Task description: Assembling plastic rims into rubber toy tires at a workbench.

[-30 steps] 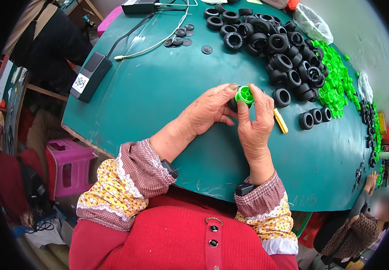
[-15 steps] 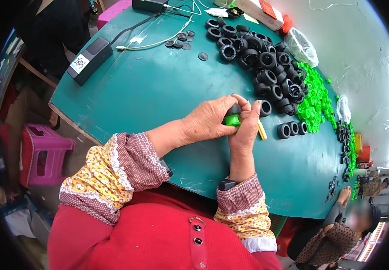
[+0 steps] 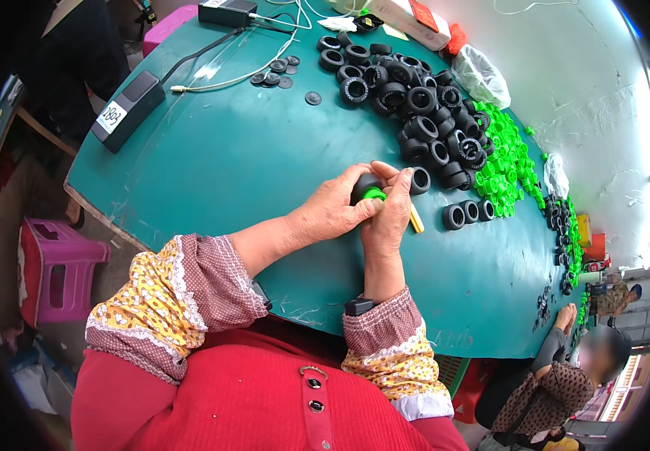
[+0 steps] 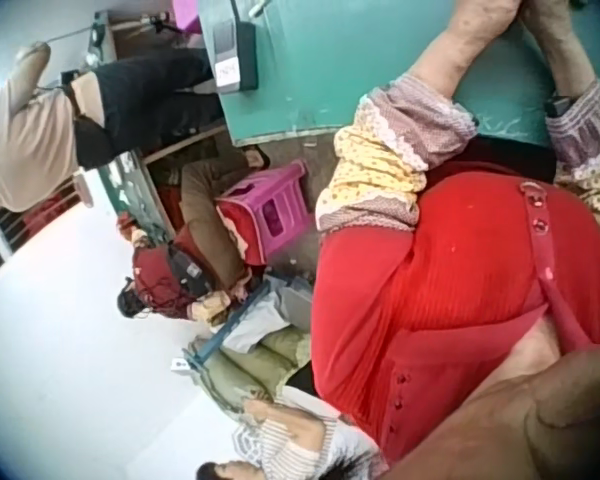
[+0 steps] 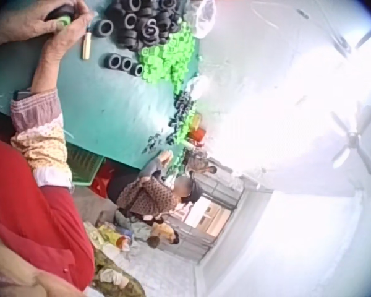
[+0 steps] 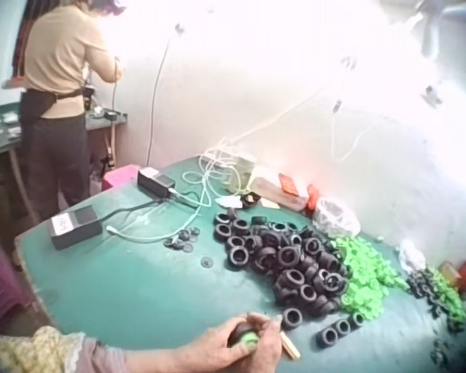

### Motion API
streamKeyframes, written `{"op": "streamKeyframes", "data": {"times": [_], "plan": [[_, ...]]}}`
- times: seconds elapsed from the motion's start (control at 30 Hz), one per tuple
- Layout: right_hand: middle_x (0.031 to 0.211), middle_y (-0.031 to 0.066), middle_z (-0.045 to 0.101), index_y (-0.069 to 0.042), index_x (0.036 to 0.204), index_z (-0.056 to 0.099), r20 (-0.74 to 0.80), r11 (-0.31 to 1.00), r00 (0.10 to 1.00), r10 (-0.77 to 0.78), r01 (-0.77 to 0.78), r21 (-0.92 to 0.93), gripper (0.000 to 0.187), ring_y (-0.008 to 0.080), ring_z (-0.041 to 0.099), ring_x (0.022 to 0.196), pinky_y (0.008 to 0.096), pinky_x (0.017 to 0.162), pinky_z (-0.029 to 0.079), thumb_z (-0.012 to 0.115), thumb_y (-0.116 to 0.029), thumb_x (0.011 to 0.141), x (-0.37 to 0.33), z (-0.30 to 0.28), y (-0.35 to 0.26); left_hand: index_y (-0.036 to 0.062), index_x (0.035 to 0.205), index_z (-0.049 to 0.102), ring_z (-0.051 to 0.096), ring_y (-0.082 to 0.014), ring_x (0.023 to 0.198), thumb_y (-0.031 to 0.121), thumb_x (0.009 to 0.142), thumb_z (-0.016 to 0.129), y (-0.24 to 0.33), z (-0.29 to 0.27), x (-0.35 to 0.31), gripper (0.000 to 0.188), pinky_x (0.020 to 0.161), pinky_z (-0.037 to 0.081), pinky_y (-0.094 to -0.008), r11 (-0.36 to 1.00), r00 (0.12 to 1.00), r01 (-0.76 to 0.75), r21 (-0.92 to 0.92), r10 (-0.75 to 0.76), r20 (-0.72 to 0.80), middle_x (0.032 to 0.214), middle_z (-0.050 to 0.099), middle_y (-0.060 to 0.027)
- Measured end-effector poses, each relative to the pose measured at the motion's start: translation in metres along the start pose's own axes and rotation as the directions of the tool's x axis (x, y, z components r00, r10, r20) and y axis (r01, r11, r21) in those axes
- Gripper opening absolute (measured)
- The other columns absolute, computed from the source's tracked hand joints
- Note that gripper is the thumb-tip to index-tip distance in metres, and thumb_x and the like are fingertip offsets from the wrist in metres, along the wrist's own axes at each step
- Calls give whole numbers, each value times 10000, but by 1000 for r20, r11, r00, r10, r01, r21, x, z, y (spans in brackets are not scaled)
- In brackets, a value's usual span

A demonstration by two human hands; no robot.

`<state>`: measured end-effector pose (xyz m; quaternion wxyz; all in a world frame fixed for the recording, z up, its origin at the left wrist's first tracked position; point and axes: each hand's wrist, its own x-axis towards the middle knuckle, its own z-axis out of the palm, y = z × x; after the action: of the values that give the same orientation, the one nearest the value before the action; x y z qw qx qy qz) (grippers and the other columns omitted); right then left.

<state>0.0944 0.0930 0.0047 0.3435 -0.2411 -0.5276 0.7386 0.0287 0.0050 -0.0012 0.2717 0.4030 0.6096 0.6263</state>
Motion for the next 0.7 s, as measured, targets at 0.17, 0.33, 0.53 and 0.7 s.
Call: {"op": "streamKeyframes", "data": {"times": [0.17,0.33,0.53,0.7], "plan": [[891,127,557,42,985,503,21,997,997,-68,68,24,553,176,543,803,285,742,443,315,-471,902,1,0,-1,33,1151,421,510,-150,932,301,753,665,5,-5,1,539,812,424,-292,999,999,22,-40,-20,45,1014,530,-97],[848,106,562,29,930,552,-1,998,999,54,-54,40,586,161,537,761,266,717,444,278,-488,895,-1,2,-5,23,1159,414,513,-141,903,313,746,673,15,-8,-4,567,799,431,-282,1000,993,17,-9,-16,114,1013,522,-88],[734,103,592,57,813,590,0,999,1000,-1,1,-38,653,158,544,685,256,677,439,213,-467,909,1,-1,-11,11,1202,384,502,-131,914,256,766,663,17,-2,-6,572,786,440,-272,996,986,-54,-65,63,155,1014,515,-80],[724,108,593,52,813,585,6,997,998,-67,68,-44,652,164,547,676,257,683,435,203,-466,911,4,-6,-6,8,1199,386,489,-104,913,186,779,649,14,-1,-7,527,784,440,-241,997,984,-62,-46,69,165,999,516,-74]]}}
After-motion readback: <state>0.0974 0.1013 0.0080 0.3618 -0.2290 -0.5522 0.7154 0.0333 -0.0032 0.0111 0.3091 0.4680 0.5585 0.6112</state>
